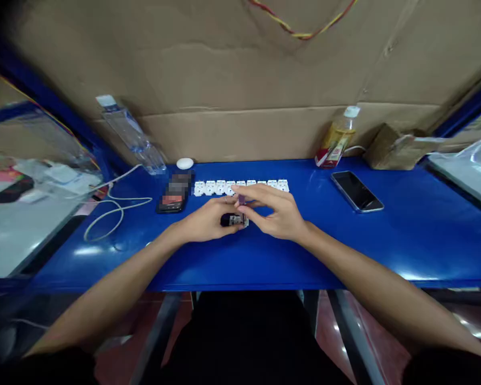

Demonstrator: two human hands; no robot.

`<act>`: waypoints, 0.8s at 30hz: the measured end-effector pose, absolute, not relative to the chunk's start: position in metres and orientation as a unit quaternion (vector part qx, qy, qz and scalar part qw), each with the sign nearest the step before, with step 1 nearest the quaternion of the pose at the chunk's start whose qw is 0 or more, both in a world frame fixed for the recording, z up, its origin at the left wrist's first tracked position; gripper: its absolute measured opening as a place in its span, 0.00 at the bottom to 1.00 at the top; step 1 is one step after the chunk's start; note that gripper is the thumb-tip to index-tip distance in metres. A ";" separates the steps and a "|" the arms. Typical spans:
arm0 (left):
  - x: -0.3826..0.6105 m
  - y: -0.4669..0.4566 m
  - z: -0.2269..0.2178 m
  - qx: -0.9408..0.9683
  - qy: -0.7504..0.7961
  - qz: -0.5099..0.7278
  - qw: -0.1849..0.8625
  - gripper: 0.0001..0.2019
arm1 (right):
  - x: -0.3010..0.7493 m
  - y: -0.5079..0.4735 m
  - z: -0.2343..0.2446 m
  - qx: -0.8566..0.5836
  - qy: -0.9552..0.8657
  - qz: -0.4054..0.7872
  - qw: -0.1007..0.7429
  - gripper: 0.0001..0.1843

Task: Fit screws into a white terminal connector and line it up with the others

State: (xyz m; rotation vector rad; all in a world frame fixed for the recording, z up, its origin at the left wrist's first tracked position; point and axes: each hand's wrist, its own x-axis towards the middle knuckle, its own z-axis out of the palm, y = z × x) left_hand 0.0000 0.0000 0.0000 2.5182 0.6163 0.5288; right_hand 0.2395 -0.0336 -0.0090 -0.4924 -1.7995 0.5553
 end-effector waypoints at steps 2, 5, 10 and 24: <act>0.000 -0.001 0.000 0.922 0.226 0.197 0.244 0.03 | 0.239 -0.034 -0.010 -0.216 -0.768 0.248 0.550 0.37; -0.001 -0.001 0.001 0.920 0.223 0.205 0.249 0.03 | 0.240 -0.033 -0.010 -0.217 -0.781 0.226 0.541 0.35; -0.001 0.000 0.001 0.918 0.222 0.203 0.260 0.04 | 0.240 -0.032 -0.011 -0.217 -0.774 0.221 0.552 0.34; -0.004 -0.001 0.001 0.917 0.240 0.189 0.258 0.05 | 0.237 -0.034 -0.007 -0.204 -0.738 0.261 0.588 0.30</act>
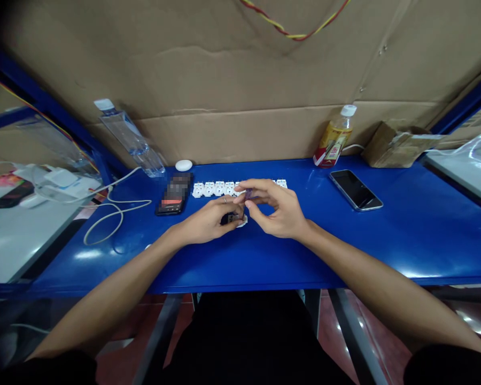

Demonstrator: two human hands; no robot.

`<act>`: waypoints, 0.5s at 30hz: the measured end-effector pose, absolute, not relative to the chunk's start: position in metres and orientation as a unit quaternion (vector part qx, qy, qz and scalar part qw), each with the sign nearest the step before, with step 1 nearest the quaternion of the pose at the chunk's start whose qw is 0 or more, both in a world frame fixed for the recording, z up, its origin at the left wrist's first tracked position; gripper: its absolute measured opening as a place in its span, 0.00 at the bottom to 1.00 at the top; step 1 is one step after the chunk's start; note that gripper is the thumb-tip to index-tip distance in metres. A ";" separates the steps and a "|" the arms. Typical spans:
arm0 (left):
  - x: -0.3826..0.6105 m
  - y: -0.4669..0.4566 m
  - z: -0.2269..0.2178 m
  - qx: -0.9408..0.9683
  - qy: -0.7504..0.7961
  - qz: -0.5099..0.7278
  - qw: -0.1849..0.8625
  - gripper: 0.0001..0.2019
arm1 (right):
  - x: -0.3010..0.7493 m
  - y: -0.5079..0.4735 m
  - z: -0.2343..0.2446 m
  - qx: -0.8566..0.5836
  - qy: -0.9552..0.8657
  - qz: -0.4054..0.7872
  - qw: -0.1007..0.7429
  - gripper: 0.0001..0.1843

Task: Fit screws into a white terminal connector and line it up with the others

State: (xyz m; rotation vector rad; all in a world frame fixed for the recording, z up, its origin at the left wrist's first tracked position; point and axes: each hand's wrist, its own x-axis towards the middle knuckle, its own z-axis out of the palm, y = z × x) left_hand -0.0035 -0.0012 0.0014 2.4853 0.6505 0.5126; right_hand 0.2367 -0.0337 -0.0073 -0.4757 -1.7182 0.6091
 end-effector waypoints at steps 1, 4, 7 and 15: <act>-0.004 -0.001 0.002 0.916 0.243 0.188 0.258 0.06 | 0.237 -0.033 -0.006 -0.203 -0.733 0.259 0.595 0.30; -0.004 -0.001 0.002 0.923 0.240 0.172 0.248 0.06 | 0.239 -0.032 -0.005 -0.211 -0.727 0.251 0.603 0.29; -0.002 -0.002 0.003 0.932 0.236 0.157 0.225 0.07 | 0.240 -0.030 -0.007 -0.226 -0.728 0.249 0.598 0.28; -0.006 0.003 0.001 0.921 0.266 0.205 0.197 0.08 | 0.241 -0.029 -0.006 -0.214 -0.728 0.261 0.597 0.30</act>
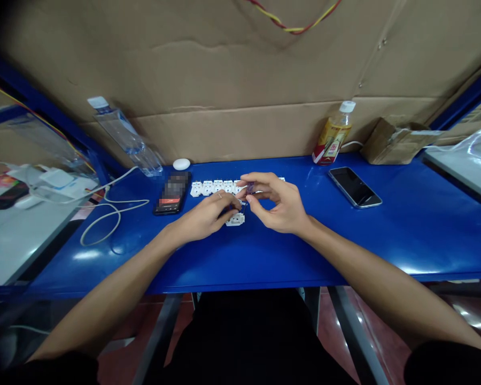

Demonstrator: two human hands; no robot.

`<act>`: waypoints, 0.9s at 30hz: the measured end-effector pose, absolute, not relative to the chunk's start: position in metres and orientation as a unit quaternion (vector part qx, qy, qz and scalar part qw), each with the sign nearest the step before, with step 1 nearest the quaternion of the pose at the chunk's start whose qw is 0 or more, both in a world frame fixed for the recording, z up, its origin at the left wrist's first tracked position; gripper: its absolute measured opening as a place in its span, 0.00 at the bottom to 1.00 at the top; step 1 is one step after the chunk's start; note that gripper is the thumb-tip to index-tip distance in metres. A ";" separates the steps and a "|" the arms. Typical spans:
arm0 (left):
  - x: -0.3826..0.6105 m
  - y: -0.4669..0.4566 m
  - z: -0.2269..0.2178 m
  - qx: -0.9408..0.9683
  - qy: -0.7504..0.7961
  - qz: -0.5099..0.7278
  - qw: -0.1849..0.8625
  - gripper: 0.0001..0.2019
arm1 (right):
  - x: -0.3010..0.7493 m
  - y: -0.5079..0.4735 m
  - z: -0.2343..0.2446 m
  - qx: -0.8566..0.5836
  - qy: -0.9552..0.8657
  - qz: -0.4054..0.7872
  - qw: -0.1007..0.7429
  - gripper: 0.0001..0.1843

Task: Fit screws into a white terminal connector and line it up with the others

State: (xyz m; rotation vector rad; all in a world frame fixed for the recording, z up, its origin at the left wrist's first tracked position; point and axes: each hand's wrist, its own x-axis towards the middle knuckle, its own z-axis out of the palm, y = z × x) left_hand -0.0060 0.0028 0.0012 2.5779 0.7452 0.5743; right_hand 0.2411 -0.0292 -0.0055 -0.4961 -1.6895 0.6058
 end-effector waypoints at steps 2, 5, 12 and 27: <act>-0.009 0.008 0.000 0.910 0.289 0.229 0.191 0.08 | 0.241 -0.029 -0.004 -0.208 -0.728 0.259 0.600 0.30; -0.012 0.013 0.000 0.901 0.307 0.248 0.182 0.09 | 0.241 -0.028 -0.004 -0.203 -0.728 0.256 0.603 0.29; -0.006 0.004 0.009 0.904 0.300 0.209 0.223 0.07 | 0.241 -0.030 -0.004 -0.230 -0.731 0.261 0.588 0.27; -0.006 -0.004 0.025 0.916 0.330 0.087 0.210 0.06 | 0.242 -0.028 -0.006 -0.225 -0.736 0.270 0.579 0.26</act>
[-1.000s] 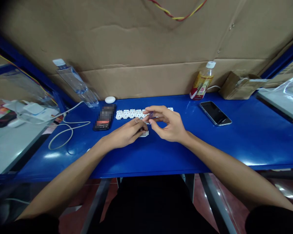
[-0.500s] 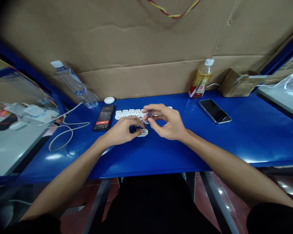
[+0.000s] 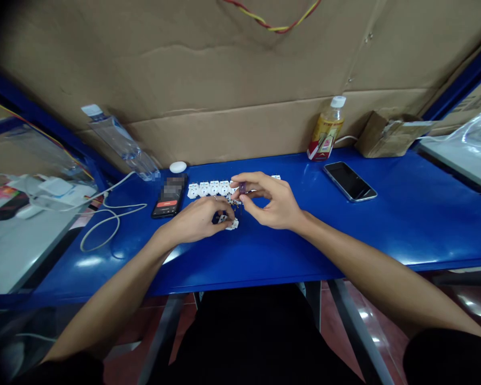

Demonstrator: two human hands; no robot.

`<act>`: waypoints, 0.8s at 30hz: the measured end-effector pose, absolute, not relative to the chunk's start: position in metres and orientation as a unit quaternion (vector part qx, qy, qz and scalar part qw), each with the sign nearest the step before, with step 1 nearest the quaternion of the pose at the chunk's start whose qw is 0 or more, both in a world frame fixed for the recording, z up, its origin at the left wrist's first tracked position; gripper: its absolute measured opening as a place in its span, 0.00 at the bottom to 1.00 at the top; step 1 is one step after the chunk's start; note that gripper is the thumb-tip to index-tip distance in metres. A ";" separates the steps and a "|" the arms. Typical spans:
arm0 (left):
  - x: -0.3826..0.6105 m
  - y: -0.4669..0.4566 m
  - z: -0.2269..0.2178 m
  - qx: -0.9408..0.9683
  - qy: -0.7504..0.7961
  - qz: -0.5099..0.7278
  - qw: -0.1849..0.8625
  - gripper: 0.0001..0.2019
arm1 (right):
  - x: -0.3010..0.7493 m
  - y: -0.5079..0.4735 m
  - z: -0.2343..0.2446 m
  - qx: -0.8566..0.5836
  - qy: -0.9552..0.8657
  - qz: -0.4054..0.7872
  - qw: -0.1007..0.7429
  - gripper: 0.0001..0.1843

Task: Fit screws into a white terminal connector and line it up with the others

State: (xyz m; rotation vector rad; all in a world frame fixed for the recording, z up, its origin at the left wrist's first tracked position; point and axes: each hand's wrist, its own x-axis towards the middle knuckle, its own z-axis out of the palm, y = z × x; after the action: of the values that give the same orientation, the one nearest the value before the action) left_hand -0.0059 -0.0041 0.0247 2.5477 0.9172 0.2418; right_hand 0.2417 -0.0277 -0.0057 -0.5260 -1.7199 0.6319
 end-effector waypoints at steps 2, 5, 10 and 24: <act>-0.005 -0.006 0.027 0.920 0.328 0.070 0.200 0.06 | 0.242 -0.027 -0.007 -0.231 -0.736 0.270 0.577 0.26; -0.004 -0.007 0.028 0.928 0.306 0.073 0.200 0.05 | 0.243 -0.026 -0.006 -0.237 -0.732 0.268 0.580 0.26; -0.005 0.009 0.020 0.907 0.321 0.145 0.233 0.05 | 0.246 -0.025 -0.001 -0.230 -0.720 0.266 0.598 0.25; 0.006 -0.019 0.041 0.872 0.475 -0.004 0.120 0.05 | 0.264 -0.018 0.027 -0.234 -0.695 0.190 0.653 0.21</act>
State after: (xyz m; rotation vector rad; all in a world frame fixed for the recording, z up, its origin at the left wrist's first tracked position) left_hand 0.0063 -0.0187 0.0412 2.5489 1.3871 -0.0121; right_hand 0.2636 -0.0183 0.0274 -0.5309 -1.5760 0.4320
